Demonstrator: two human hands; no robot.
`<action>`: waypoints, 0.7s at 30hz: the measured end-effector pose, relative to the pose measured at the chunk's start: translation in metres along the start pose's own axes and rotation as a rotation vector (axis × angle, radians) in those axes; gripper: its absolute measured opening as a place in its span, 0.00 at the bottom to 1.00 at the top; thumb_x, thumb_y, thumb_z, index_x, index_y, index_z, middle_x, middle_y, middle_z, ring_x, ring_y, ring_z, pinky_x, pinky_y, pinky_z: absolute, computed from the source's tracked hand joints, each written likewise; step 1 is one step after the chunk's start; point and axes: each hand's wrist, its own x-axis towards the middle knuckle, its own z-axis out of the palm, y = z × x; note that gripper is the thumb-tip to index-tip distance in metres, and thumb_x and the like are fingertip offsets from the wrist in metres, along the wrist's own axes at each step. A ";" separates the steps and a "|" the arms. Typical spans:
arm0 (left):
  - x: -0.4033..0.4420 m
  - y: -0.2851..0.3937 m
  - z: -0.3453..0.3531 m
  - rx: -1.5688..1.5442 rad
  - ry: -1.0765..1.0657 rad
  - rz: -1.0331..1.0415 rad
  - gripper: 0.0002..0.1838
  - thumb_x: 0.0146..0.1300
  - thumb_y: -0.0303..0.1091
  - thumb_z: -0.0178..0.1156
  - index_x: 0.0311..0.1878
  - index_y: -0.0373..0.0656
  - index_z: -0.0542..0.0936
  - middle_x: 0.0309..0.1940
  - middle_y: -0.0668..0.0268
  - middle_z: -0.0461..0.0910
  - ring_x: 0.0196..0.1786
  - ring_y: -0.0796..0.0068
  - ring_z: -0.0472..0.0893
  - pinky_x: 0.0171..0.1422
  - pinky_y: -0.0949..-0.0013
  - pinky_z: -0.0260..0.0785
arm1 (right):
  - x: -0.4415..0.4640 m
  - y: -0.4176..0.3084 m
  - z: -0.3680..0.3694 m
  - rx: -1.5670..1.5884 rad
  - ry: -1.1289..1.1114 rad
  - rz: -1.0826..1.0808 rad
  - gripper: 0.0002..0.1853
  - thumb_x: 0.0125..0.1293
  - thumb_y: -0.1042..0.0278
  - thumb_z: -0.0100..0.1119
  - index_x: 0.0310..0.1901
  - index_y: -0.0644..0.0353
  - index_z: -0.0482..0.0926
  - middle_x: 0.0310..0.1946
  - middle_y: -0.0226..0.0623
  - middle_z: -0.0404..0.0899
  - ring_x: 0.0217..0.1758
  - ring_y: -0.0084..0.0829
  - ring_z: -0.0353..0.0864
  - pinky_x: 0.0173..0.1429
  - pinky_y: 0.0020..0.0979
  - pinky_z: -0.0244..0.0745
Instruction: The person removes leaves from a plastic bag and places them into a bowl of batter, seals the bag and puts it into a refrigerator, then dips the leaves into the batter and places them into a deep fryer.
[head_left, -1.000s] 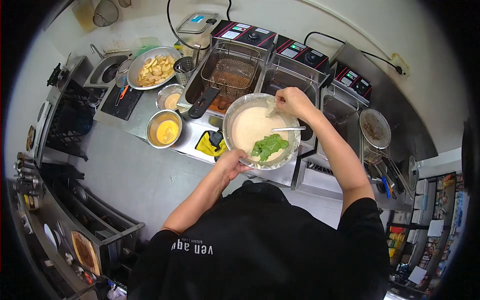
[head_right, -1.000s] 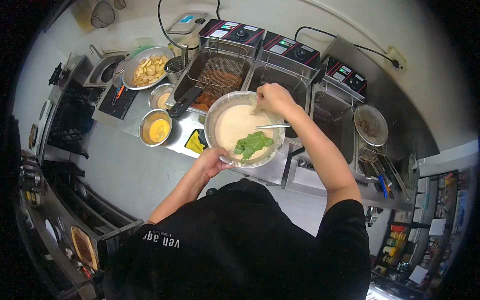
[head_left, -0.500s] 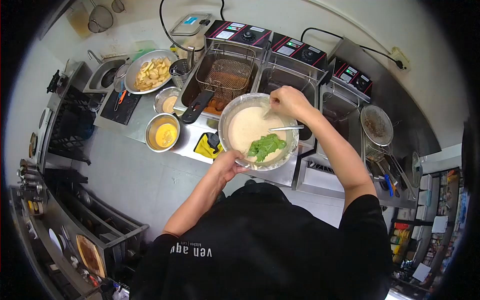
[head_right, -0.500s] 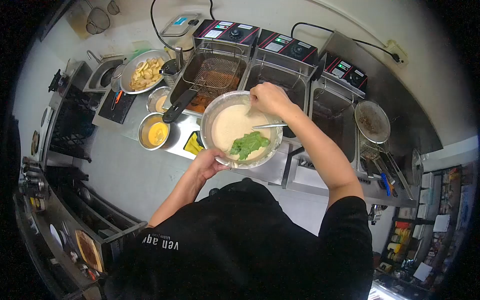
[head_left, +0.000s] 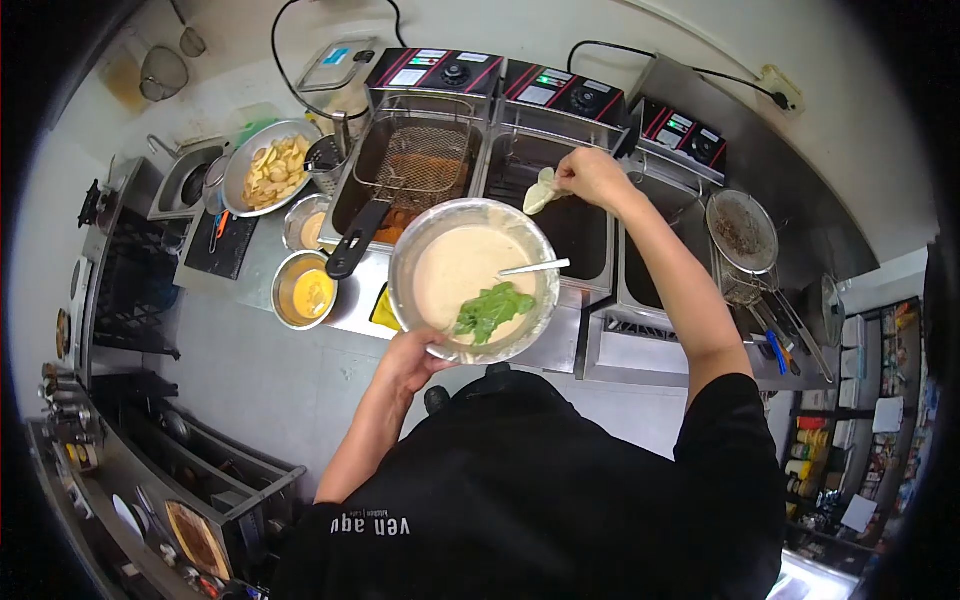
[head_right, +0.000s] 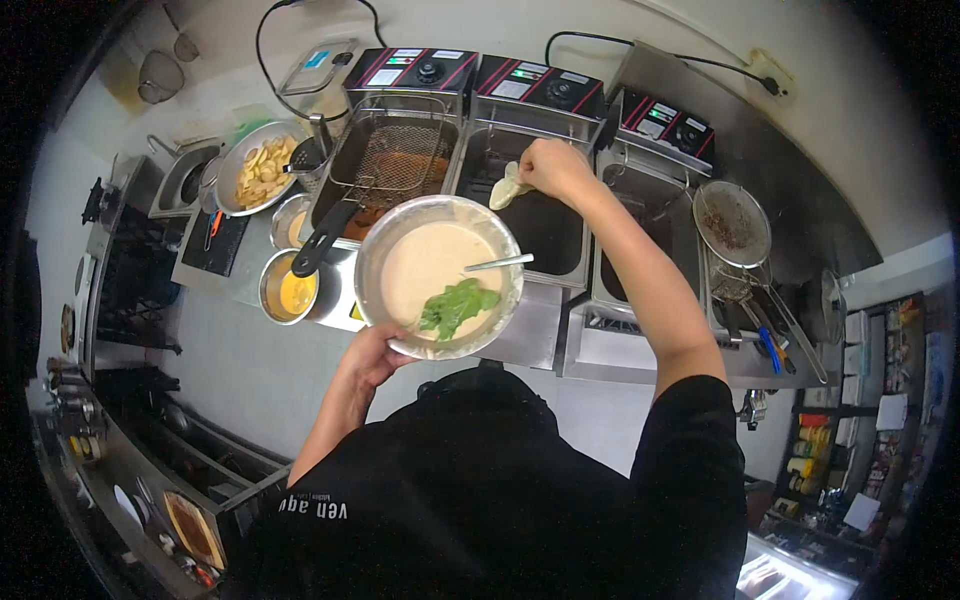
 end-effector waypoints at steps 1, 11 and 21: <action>-0.001 0.001 -0.001 0.011 0.017 0.000 0.21 0.55 0.21 0.50 0.53 0.24 0.66 0.48 0.47 0.74 0.46 0.54 0.80 0.46 0.56 0.81 | 0.001 0.007 0.010 -0.032 -0.004 0.023 0.08 0.50 0.63 0.63 0.31 0.55 0.84 0.30 0.44 0.82 0.37 0.44 0.82 0.43 0.40 0.76; -0.009 0.007 0.007 0.005 0.111 -0.044 0.22 0.56 0.21 0.49 0.54 0.19 0.64 0.47 0.44 0.74 0.45 0.51 0.81 0.43 0.56 0.82 | 0.027 0.070 0.135 -0.160 -0.151 0.193 0.10 0.52 0.69 0.60 0.34 0.66 0.82 0.36 0.51 0.82 0.44 0.46 0.82 0.47 0.41 0.78; -0.007 0.004 0.018 -0.055 0.103 -0.036 0.21 0.57 0.19 0.47 0.55 0.23 0.63 0.49 0.47 0.73 0.47 0.54 0.80 0.44 0.57 0.82 | -0.043 -0.039 -0.015 0.077 -0.066 0.015 0.09 0.50 0.63 0.65 0.31 0.57 0.84 0.31 0.45 0.82 0.38 0.43 0.83 0.44 0.41 0.76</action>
